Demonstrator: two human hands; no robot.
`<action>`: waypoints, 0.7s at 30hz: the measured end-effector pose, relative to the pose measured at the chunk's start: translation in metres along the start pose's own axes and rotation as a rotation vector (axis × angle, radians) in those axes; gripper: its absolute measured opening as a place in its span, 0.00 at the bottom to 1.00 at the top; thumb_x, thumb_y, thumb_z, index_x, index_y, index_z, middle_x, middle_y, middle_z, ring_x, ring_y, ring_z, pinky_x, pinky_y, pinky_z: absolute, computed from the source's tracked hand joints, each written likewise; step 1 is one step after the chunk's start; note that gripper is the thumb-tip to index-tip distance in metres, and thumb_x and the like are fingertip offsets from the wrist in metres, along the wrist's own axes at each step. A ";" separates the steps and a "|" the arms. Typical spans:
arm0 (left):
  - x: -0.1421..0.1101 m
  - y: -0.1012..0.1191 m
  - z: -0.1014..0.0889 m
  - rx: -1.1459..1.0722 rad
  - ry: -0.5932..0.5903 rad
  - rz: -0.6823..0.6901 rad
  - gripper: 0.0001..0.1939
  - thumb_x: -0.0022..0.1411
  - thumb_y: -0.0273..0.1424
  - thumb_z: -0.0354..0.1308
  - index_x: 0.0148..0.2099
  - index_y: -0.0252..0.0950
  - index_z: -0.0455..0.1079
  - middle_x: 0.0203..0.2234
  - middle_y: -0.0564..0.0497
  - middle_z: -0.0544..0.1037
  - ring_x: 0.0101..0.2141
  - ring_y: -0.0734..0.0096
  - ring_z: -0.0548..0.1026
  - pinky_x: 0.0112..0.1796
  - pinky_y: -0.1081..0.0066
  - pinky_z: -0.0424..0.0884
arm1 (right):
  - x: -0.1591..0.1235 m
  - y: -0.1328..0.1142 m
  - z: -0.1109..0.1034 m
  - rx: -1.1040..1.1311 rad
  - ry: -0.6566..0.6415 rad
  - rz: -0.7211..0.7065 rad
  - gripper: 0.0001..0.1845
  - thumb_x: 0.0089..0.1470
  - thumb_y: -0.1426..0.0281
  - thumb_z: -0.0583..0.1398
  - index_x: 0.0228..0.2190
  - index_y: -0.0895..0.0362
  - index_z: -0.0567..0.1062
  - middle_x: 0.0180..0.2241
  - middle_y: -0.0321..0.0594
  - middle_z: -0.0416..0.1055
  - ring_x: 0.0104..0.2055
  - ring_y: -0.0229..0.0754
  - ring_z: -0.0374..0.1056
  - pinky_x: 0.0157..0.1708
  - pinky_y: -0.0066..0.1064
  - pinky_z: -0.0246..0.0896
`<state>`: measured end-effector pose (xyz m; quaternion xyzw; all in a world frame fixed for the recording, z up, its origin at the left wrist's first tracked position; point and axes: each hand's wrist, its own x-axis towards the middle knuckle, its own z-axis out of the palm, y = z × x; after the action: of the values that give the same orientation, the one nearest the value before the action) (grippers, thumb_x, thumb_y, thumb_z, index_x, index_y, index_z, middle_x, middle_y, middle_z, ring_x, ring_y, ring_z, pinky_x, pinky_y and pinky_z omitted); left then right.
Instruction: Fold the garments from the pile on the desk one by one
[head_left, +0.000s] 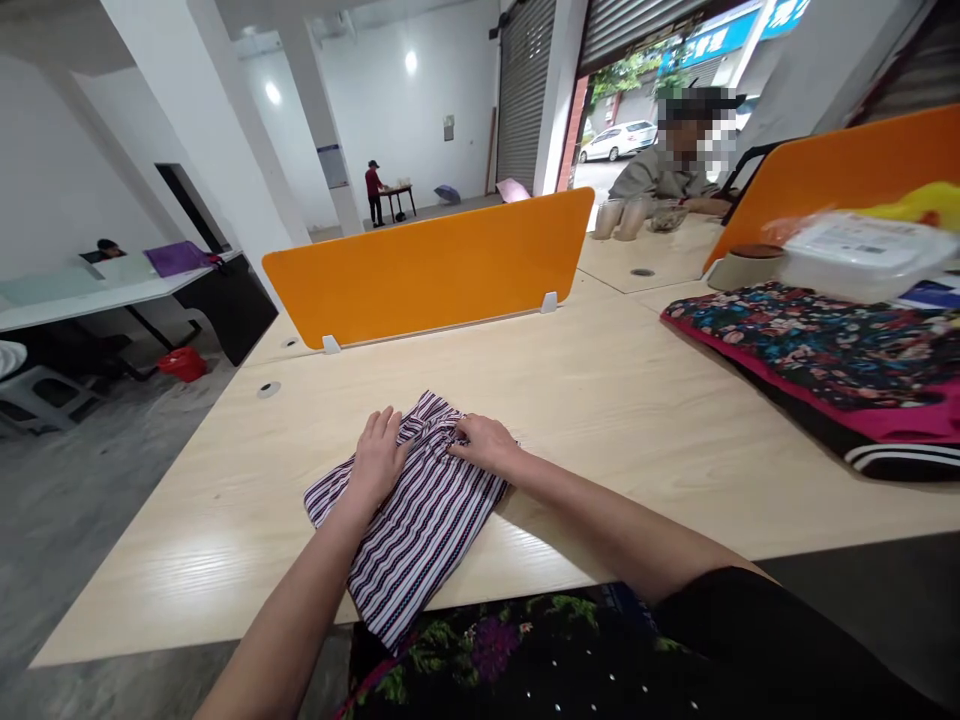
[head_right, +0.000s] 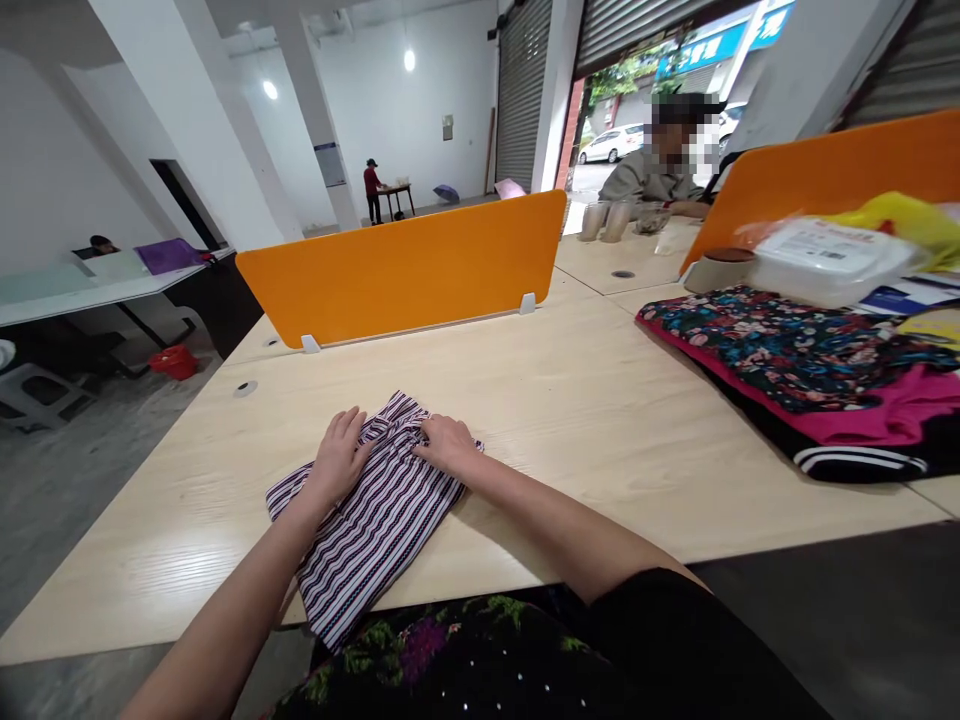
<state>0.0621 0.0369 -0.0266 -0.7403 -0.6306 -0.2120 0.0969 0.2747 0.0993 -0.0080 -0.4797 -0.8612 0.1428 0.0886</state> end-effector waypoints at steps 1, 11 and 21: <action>0.011 -0.002 0.006 -0.049 -0.016 0.009 0.18 0.64 0.37 0.52 0.53 0.36 0.68 0.58 0.42 0.67 0.60 0.54 0.60 0.58 0.52 0.60 | -0.001 0.001 0.000 0.011 -0.004 -0.008 0.09 0.54 0.64 0.59 0.33 0.56 0.74 0.38 0.43 0.72 0.41 0.44 0.66 0.37 0.30 0.55; 0.066 -0.028 0.041 -0.158 0.056 -0.057 0.08 0.63 0.31 0.52 0.39 0.40 0.73 0.43 0.48 0.77 0.48 0.63 0.71 0.53 0.60 0.66 | -0.027 0.015 0.004 0.027 0.093 -0.053 0.08 0.54 0.78 0.52 0.27 0.57 0.69 0.32 0.42 0.69 0.36 0.40 0.62 0.35 0.28 0.54; 0.042 -0.005 0.024 -0.150 0.184 -0.017 0.16 0.69 0.33 0.39 0.42 0.37 0.68 0.44 0.43 0.74 0.49 0.65 0.70 0.53 0.60 0.66 | -0.042 0.022 0.015 0.256 0.400 -0.217 0.07 0.56 0.74 0.50 0.26 0.54 0.61 0.28 0.40 0.66 0.33 0.42 0.60 0.35 0.31 0.55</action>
<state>0.0662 0.0852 -0.0301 -0.7174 -0.6076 -0.3267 0.0969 0.3097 0.0718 -0.0304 -0.3881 -0.8478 0.1428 0.3319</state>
